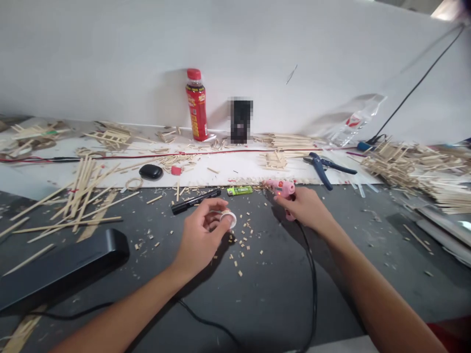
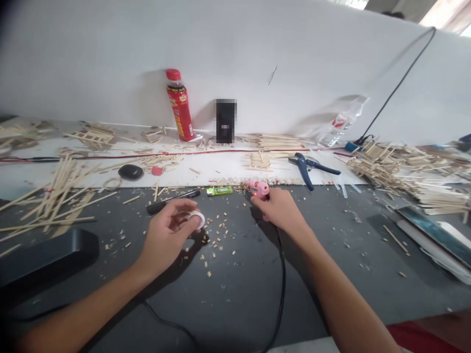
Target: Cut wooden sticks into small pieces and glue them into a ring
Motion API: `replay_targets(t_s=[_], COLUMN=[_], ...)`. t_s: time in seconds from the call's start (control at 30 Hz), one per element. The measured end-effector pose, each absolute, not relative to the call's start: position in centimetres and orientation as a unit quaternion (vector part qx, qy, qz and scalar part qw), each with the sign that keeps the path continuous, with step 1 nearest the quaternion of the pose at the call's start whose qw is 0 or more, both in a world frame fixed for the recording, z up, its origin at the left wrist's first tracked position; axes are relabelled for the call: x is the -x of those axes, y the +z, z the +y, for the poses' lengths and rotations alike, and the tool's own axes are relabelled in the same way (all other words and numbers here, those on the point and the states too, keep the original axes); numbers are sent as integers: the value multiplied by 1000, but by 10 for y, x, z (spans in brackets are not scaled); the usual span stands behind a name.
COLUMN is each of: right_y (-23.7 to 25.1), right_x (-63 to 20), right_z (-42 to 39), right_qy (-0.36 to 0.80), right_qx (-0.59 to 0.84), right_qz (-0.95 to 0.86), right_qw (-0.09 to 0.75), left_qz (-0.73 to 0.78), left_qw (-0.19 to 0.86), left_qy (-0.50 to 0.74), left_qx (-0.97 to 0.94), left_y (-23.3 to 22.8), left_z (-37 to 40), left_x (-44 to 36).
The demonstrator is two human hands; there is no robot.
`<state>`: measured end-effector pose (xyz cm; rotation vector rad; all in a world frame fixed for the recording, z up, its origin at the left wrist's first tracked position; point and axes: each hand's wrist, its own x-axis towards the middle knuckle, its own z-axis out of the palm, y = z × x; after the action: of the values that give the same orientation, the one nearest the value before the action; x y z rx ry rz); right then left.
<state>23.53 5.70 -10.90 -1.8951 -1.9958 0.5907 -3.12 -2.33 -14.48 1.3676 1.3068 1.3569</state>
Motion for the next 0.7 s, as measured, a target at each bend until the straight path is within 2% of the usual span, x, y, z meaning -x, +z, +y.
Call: replay_targets(t_s=[0.17,0.37,0.5,0.6,0.7], right_y=[-110,-119,-114,-108,-107], right_x=[-243,-243,-245,-246,-241], right_z=[67,75,71,66,55], right_qy=[132,119,111,171,294], right_qx=[712,721,729,705,652], right_qz=[-655,-646,-619,-609,-590], right_qw=[218,220,270,321,375], left_qz=[515,531,536,534,526], left_qw=[388,363,362,375,392], left_qy=[530,518,519,521,526], left_qx=[-551,-564,-558,-550,-540], left_y=[-147,-144,-143,-144,-147], left_z=[-23,-24,-23,-22,-22], left_x=[33,32,32,32,32])
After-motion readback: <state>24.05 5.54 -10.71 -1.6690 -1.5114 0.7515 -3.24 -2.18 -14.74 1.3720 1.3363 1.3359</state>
